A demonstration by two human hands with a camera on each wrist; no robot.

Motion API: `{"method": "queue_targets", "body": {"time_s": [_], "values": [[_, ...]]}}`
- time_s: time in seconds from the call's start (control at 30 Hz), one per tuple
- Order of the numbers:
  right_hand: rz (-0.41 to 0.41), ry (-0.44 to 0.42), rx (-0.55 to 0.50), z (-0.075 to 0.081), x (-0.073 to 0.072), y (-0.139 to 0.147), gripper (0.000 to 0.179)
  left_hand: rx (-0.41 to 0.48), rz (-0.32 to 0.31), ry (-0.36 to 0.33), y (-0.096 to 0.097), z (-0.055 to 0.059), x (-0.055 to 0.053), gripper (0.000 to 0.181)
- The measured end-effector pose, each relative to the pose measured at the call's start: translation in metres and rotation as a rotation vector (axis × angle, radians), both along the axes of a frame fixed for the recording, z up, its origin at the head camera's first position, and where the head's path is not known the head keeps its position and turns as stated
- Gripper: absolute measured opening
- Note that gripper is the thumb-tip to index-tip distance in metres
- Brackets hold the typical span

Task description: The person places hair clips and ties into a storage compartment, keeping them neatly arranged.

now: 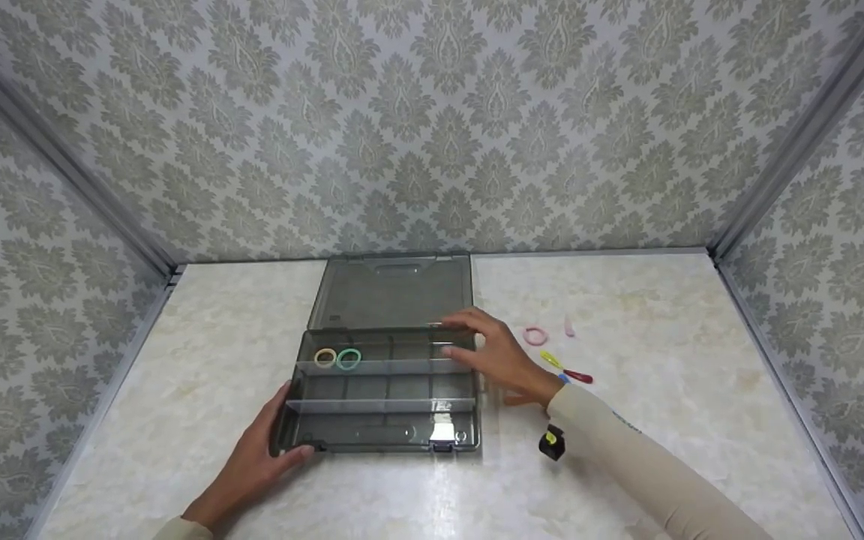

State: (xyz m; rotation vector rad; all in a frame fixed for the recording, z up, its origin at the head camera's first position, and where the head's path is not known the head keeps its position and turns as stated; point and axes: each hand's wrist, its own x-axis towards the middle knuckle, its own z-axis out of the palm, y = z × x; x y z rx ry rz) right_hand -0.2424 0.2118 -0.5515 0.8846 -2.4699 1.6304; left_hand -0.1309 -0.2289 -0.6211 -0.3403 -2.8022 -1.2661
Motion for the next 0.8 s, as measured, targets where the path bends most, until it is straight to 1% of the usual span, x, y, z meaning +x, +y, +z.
{"method": "queue_targets", "body": {"time_s": [0.17,0.27,0.37,0.43,0.6,0.8], "values": [[-0.033,-0.004,-0.030,-0.004,0.001,0.017,0.049,-0.016,0.015,-0.024,0.002,0.002,-0.001,0.119],[-0.054,-0.017,-0.048,-0.007,0.001,0.026,0.049,-0.040,0.028,-0.054,0.004,0.002,-0.002,0.120],[-0.086,-0.039,-0.057,-0.010,0.002,0.035,0.048,-0.043,0.034,-0.068,0.004,0.002,-0.002,0.121],[-0.107,-0.047,-0.053,-0.012,0.004,0.042,0.048,-0.042,0.032,-0.056,0.004,0.002,-0.002,0.121],[-0.170,-0.081,-0.009,-0.014,0.007,0.055,0.049,-0.030,0.016,-0.016,0.003,0.001,0.000,0.119],[-0.233,-0.109,0.035,-0.019,0.009,0.072,0.054,-0.022,0.002,-0.004,0.001,0.001,0.001,0.119]]}}
